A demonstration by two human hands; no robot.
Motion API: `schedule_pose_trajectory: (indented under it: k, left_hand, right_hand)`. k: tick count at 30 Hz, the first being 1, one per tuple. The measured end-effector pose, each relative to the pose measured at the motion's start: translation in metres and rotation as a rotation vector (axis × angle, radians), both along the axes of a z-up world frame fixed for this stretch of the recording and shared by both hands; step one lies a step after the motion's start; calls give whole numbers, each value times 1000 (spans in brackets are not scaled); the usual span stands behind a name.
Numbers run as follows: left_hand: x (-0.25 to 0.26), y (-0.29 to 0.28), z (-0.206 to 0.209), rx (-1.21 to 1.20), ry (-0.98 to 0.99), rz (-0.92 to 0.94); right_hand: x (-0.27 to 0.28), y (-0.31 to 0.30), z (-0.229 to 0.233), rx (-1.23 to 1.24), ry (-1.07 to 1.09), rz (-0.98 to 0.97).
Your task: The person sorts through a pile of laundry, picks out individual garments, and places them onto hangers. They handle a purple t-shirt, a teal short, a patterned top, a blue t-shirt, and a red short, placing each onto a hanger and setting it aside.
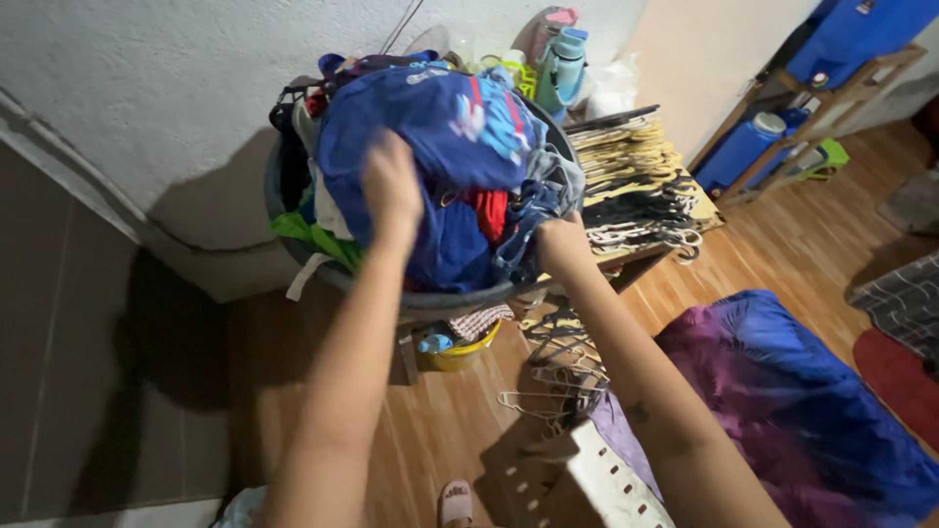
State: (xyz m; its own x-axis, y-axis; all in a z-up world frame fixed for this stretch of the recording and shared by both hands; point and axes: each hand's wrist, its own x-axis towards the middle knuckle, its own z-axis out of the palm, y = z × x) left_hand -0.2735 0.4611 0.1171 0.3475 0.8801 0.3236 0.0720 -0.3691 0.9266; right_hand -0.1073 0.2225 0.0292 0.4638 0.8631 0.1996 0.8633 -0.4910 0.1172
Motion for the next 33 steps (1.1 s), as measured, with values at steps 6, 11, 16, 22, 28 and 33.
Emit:
schedule_pose_trajectory:
  k: [6, 11, 16, 22, 28, 33]
  left_hand:
    - [8, 51, 75, -534, -971, -420]
    - [11, -19, 66, -796, -970, -809]
    - [-34, -136, -6, -1417, -1021, -1415]
    - [-90, -226, -53, -1001, -478, -1867]
    - [-118, -249, -17, -578, 181, -1778]
    - [-116, -248, -8, -545, -88, -1536]
  right_hand:
    - [-10, 4, 14, 55, -42, 104]
    - [-34, -22, 56, 401, 531, -431]
    - [-66, -40, 51, 930, 1784, -61]
    - [-82, -63, 54, 906, 2048, 149]
    - [-85, -130, 63, 863, 2005, 121]
    - [-80, -214, 76, 727, 1913, 42]
